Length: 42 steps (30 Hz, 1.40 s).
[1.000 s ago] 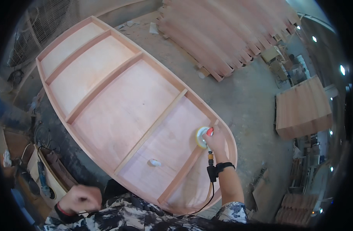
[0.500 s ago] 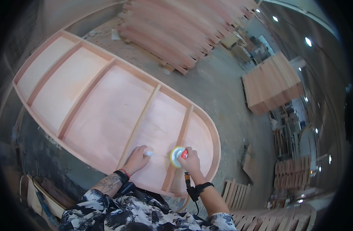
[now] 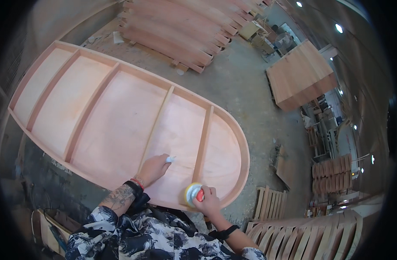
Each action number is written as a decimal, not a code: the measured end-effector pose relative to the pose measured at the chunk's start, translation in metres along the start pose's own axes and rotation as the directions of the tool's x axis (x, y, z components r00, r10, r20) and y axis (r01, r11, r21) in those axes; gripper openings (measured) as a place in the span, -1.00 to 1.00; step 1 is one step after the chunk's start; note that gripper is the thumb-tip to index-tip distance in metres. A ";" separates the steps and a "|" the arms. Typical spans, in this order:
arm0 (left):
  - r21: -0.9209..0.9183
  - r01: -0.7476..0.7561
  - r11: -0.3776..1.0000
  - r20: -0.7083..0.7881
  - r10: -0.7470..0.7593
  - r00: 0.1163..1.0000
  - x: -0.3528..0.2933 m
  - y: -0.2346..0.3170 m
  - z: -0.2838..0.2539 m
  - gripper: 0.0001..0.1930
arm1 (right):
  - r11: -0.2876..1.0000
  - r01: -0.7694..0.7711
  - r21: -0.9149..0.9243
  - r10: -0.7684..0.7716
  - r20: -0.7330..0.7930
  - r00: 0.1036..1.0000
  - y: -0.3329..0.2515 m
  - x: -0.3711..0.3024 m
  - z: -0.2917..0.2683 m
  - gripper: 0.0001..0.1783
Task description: The person uses a handheld orbital sander to smooth the surface of a large, light-colored wooden boat-shaped object. They systematically move the sander across the flat panels and along the raised internal ribs of the object, occasionally using a white cloth in the other hand to wipe the surface.
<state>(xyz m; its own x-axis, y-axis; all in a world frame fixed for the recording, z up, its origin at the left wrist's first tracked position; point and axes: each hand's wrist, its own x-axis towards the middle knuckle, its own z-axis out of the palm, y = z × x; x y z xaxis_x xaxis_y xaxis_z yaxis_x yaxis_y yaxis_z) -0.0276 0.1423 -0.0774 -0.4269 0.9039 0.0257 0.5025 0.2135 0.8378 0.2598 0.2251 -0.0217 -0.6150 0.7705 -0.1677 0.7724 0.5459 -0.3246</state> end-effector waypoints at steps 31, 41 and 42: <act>0.380 -0.162 0.911 -0.083 0.208 0.975 0.063 -0.036 -0.002 -0.89 | 0.981 -0.003 -0.193 -0.021 -0.118 0.993 0.014 0.339 -0.053 -0.38; 0.397 -0.120 0.910 -0.048 0.151 0.987 0.062 -0.037 0.000 -0.88 | 0.984 0.044 -0.171 -0.062 -0.102 0.993 0.018 0.266 -0.037 -0.38; 0.401 -0.124 0.908 -0.050 0.157 0.986 0.062 -0.036 0.001 -0.87 | 0.986 0.043 -0.163 -0.058 -0.091 0.994 0.016 0.260 -0.037 -0.36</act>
<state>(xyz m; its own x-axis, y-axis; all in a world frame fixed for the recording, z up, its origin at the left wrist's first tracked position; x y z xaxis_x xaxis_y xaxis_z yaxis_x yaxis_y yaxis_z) -0.0716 0.1912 -0.1064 -0.3796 0.9066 0.1841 0.8107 0.2301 0.5383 0.1185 0.4465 -0.0358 -0.6420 0.7641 -0.0630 0.7608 0.6247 -0.1759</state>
